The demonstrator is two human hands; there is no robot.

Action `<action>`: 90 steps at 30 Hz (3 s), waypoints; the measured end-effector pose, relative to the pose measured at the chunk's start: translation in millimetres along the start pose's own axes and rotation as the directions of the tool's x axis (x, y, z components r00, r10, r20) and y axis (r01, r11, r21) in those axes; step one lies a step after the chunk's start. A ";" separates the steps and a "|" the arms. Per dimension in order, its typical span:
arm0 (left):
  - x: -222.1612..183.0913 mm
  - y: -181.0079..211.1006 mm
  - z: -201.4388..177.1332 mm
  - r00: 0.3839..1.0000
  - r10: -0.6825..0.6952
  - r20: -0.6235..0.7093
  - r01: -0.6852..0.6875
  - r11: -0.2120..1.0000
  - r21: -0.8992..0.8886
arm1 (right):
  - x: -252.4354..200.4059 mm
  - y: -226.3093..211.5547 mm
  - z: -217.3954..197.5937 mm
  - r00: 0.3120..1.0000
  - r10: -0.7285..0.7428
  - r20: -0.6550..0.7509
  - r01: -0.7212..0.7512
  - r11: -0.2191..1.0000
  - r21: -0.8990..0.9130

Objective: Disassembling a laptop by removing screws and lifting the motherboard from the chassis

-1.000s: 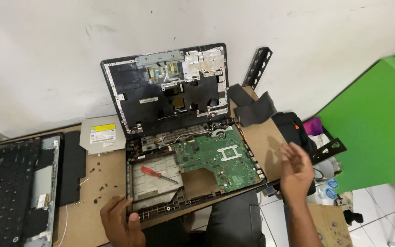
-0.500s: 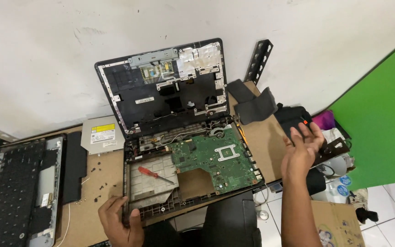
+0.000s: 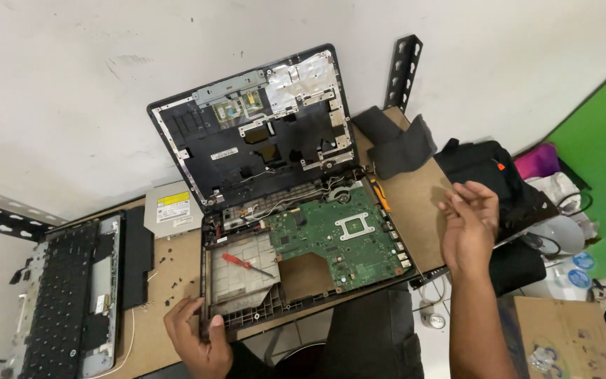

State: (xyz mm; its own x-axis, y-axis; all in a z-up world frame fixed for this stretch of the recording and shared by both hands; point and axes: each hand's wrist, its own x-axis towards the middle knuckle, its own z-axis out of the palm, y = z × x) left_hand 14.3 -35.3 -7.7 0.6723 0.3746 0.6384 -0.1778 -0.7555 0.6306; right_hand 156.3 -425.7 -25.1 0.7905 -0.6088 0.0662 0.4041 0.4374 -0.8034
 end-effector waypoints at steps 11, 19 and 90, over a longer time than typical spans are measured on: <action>-3.0 -10.1 -4.3 0.998 0.055 -0.013 -0.056 0.994 -0.096 | -8.7 -3.1 2.0 0.999 -0.046 0.023 0.046 0.999 0.007; -6.0 -21.1 -8.3 0.998 -0.057 0.040 0.061 0.992 -0.111 | -6.0 5.7 -1.4 0.997 -0.072 0.015 0.072 0.997 -0.011; 0.8 -0.6 -14.3 0.995 0.095 0.028 -0.093 0.993 -0.078 | -11.7 -0.2 7.7 0.991 -0.065 0.118 0.096 0.956 -0.277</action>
State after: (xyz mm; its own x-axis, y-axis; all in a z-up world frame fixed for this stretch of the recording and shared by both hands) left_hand 4.6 -26.9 -1.2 0.6724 0.2854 0.6829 -0.2949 -0.7430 0.6009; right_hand 150.5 -413.5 -21.2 0.8110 -0.5541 0.1877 0.3345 0.1760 -0.9258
